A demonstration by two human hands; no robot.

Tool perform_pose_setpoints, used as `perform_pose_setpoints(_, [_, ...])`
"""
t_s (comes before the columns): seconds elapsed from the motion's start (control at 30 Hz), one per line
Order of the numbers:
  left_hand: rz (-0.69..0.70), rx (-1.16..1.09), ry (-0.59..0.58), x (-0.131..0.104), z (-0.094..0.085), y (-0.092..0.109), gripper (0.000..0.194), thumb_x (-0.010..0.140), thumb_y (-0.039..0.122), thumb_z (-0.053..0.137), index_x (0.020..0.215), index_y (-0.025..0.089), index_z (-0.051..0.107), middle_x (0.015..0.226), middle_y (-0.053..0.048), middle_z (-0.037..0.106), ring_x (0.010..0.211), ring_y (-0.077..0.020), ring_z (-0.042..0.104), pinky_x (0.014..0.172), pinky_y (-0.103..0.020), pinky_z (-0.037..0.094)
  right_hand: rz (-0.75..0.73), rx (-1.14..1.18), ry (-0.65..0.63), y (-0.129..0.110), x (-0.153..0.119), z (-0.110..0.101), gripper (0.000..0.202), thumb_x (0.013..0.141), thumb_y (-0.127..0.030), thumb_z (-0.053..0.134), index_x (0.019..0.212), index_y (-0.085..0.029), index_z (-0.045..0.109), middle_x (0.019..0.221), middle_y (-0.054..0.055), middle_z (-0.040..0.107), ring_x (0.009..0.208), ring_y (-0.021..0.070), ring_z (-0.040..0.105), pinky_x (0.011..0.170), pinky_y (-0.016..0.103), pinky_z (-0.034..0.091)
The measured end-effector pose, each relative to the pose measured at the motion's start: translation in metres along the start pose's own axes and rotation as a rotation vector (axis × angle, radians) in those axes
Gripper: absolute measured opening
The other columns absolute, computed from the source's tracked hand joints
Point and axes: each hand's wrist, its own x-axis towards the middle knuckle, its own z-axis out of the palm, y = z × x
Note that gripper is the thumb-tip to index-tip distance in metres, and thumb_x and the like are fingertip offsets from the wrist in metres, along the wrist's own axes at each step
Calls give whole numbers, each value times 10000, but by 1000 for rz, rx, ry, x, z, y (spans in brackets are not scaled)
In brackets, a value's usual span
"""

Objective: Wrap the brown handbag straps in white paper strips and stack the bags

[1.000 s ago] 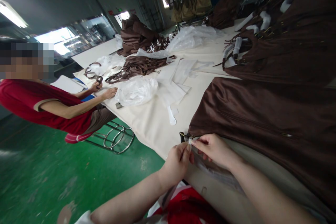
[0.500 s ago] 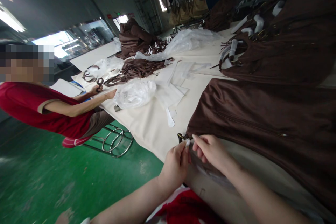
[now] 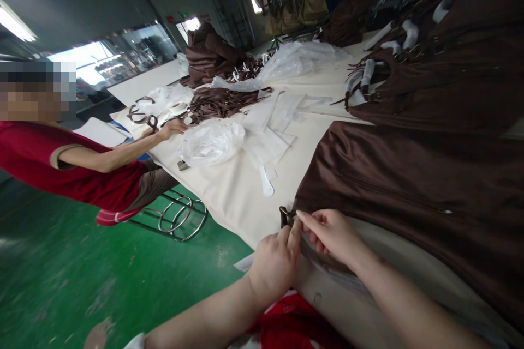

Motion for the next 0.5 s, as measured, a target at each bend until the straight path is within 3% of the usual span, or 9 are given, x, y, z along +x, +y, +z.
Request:
perform_pose_setpoints(0.13, [18, 36, 0, 3, -4, 3, 403, 926, 194, 361, 1319, 115, 402, 948, -120, 631, 759, -225, 637, 626, -333, 514, -224, -244, 64, 1, -3, 0, 318, 828, -378, 507, 569, -194, 522, 503, 1, 564, 444, 115, 500, 456, 231, 339])
perform_pose_setpoints(0.3, [-88, -52, -29, 14, -16, 9, 185, 859, 134, 429, 969, 153, 576, 852, -76, 637, 730, -210, 625, 607, -299, 471, -523, -473, 265, -4, -11, 5, 244, 819, -244, 498, 582, -194, 524, 589, 14, 607, 562, 134, 513, 557, 244, 328])
perform_pose_setpoints(0.4, [-159, -261, -8, 23, -23, 7, 149, 865, 154, 417, 827, 164, 560, 753, -55, 624, 662, -183, 590, 591, -278, 428, -547, -470, 288, -6, -14, 5, 228, 827, -242, 491, 608, -192, 531, 617, 18, 612, 591, 139, 525, 583, 242, 340])
perform_pose_setpoints(0.5, [-213, -584, 33, 29, -25, 1, 217, 895, 201, 390, 722, 173, 519, 663, -21, 574, 605, -133, 524, 569, -240, 376, -469, -413, 260, -7, -14, 4, 243, 835, -274, 491, 608, -195, 530, 601, 16, 613, 566, 139, 526, 562, 243, 340])
